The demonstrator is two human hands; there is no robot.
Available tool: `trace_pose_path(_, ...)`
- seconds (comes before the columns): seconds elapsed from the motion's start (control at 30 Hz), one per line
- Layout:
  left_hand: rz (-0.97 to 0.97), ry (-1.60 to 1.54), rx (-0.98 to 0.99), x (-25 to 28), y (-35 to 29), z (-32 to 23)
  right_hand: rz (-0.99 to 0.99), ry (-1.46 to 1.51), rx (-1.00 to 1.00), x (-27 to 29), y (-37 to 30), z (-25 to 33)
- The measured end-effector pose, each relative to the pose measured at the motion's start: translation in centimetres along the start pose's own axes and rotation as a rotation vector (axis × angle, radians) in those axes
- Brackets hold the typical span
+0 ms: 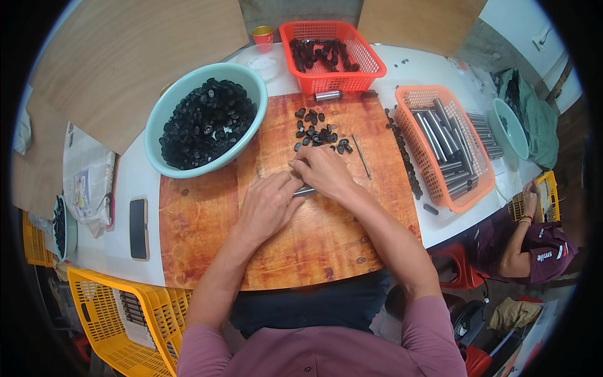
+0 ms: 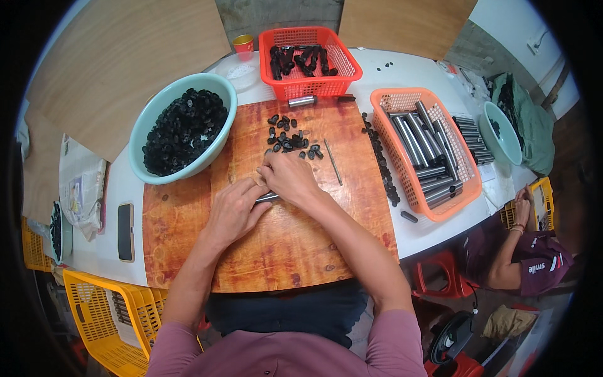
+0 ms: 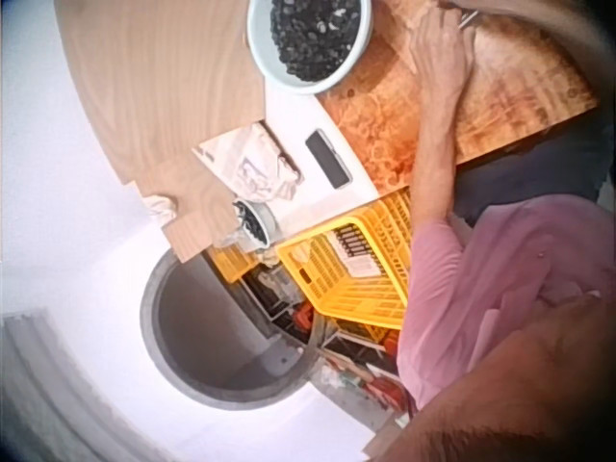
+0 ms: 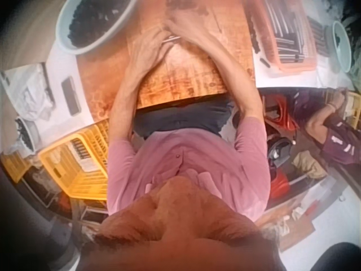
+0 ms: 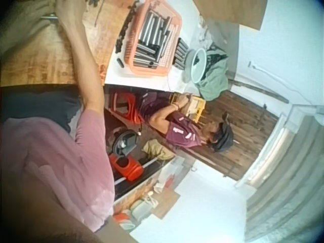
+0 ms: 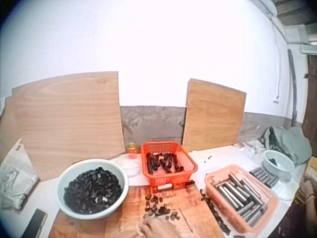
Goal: The person repeatedly picks small black circular parts from a bowl and inserts them into a cylindrical metal tool held in the left hand. After each insertion, the person places the tool into a yellow basket. The process is repeated continuously throughout the clip.
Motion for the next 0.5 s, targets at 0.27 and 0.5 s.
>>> trace_pose_path(0.27,0.029,-0.02,0.015,-0.2,-0.5,0.6,-0.073,0.027,-0.167,-1.4,0.8,0.3)
trace_pose_path(0.5,0.034,0.063,0.025,-0.8,0.0,0.2,-0.126,0.321,-0.075,-2.0,0.7,-1.1)
Point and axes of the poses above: each hand's wrist, its own y-axis towards the middle knuckle, its own x-axis out of the back of the hand, z = x × y, the point moved 3 cm from there along y, towards the middle knuckle, and after that the axes turned 14 degrees about -y, right-handed, at the moved point
